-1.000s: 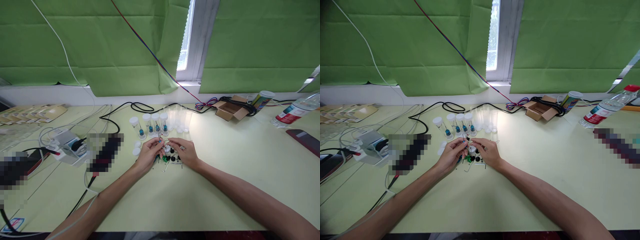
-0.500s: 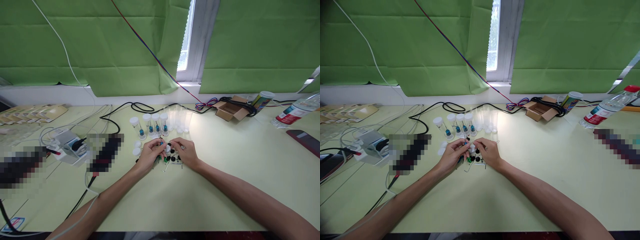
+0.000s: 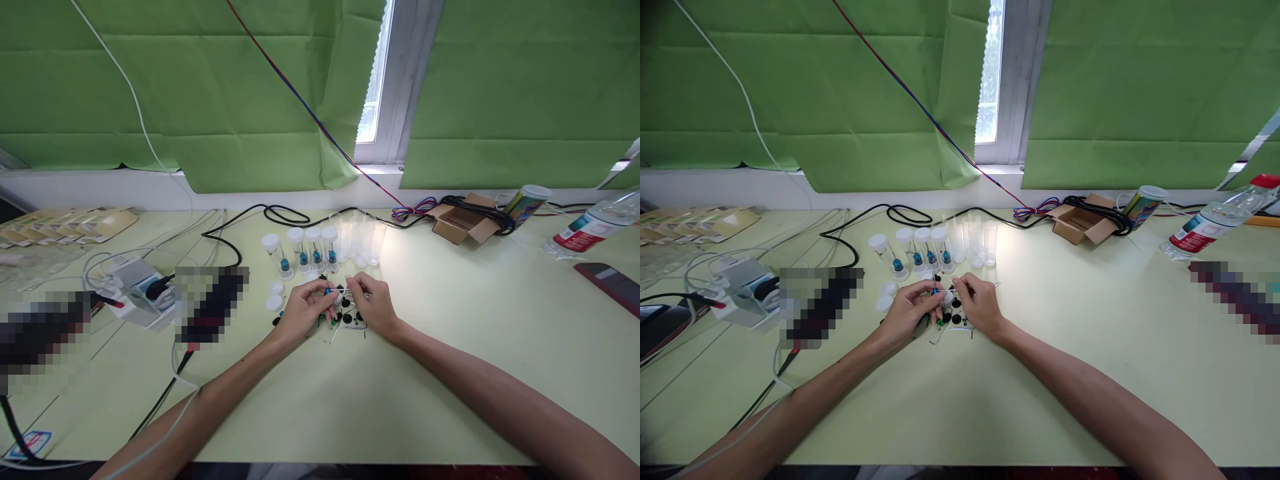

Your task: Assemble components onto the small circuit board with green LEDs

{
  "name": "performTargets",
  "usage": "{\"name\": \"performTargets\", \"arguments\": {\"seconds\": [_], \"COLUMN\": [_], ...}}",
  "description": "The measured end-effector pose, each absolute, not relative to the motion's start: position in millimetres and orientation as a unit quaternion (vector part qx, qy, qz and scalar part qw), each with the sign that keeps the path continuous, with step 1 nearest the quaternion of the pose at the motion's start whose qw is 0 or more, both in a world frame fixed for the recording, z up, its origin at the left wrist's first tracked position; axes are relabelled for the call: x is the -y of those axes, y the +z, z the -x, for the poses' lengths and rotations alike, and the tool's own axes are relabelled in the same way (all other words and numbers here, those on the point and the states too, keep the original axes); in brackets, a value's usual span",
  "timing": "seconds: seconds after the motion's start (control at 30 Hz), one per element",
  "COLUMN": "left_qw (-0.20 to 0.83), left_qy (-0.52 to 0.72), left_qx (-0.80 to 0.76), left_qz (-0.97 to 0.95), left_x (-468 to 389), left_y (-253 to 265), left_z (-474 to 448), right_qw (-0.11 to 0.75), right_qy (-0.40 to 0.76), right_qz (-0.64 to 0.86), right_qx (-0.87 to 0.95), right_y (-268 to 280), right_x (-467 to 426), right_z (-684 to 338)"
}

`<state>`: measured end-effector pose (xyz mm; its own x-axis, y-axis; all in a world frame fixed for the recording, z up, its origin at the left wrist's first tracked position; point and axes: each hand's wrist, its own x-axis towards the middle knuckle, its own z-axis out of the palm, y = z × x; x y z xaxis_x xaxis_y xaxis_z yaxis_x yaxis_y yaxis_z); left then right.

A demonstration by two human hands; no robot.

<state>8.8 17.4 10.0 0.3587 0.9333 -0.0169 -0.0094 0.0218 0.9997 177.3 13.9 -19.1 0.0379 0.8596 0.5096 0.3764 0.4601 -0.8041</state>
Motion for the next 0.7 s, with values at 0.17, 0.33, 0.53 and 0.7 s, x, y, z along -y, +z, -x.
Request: {"name": "performTargets", "arguments": {"seconds": [0.17,0.33,0.53,0.7], "left_qw": [0.587,0.603,0.625,0.635], "left_qy": [0.395,0.409,0.432,0.439], "left_qx": [-0.402,-0.39,-0.401,-0.4], "left_qz": [-0.582,-0.563,-0.512,-0.494], "left_x": [-17.2,-19.6,-21.7,-20.5], "left_y": [9.2,3.7,6.5,12.5], "left_z": [-8.1,-7.6,-8.6,-9.9], "right_qw": [0.537,0.545,0.568,0.571], "right_qy": [0.229,0.229,0.255,0.238], "right_qz": [0.468,0.46,0.424,0.419], "right_qx": [0.663,0.663,0.658,0.664], "right_y": [-17.9,-18.7,-20.2,-23.5], "right_x": [-14.4,-13.8,-11.9,-12.5], "right_z": [-178.1,-177.3,-176.3,-177.8]}}
